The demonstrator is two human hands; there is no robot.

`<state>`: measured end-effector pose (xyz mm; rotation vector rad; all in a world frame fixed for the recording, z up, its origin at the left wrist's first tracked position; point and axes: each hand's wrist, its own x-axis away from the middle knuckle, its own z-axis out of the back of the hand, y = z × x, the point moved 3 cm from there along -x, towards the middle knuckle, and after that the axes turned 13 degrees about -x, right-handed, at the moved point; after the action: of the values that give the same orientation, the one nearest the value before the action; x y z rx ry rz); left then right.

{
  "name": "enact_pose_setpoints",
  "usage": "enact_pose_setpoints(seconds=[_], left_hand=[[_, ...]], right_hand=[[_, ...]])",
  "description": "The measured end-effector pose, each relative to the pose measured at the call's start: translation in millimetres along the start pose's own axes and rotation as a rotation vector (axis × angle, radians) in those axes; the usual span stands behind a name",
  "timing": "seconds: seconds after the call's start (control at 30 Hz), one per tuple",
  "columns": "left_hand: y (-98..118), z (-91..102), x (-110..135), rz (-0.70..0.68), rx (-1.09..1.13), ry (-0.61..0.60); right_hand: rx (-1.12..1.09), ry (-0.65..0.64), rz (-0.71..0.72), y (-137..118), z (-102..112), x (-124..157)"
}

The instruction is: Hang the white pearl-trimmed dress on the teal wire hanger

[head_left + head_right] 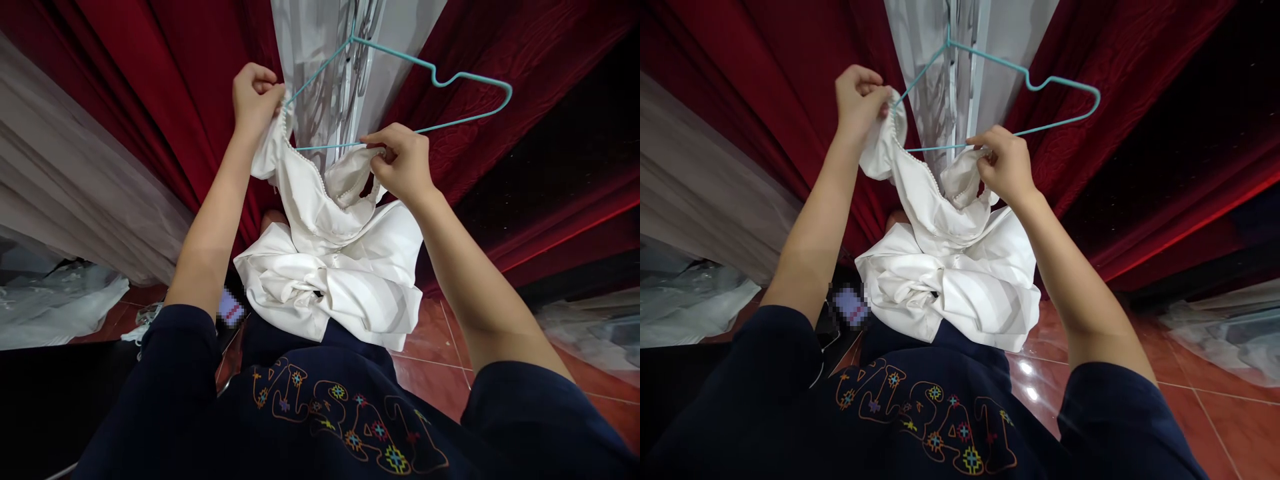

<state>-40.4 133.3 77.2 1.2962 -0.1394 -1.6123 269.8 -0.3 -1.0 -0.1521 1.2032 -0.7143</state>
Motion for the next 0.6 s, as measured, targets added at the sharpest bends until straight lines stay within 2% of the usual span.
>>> enact_pose_setpoints(seconds=[0.07, 0.2, 0.23, 0.3, 0.37, 0.43, 0.5, 0.6], left_hand=[[15.5, -6.9, 13.6, -0.053, -0.001, -0.048], [52.1, -6.1, 65.3, -0.415, -0.116, 0.090], [58.9, -8.0, 80.4, -0.497, -0.148, 0.078], [66.3, -17.0, 107.9, -0.592, -0.201, -0.039], [66.1, -29.7, 128.8, -0.604, -0.229, -0.205], [62.4, -40.6, 141.3, -0.569, -0.263, -0.305], [59.9, -45.5, 145.8, -0.534, -0.294, -0.313], [63.0, -40.1, 144.2, -0.506, -0.252, -0.281]], right_hand=[[-0.012, 0.047, 0.015, 1.8, -2.6, 0.7], [-0.021, 0.087, -0.003, 6.3, -6.8, 0.9], [-0.027, 0.098, -0.009, 8.2, -7.6, 0.5], [-0.042, 0.123, -0.007, 12.9, -8.9, -0.6], [-0.047, 0.140, -0.001, 18.5, -9.7, -1.9], [-0.034, 0.137, 0.003, 22.9, -9.8, -2.4], [-0.008, 0.106, 0.014, 23.0, -9.2, -0.5], [0.078, 0.026, 0.071, 14.1, -6.7, 10.6]])
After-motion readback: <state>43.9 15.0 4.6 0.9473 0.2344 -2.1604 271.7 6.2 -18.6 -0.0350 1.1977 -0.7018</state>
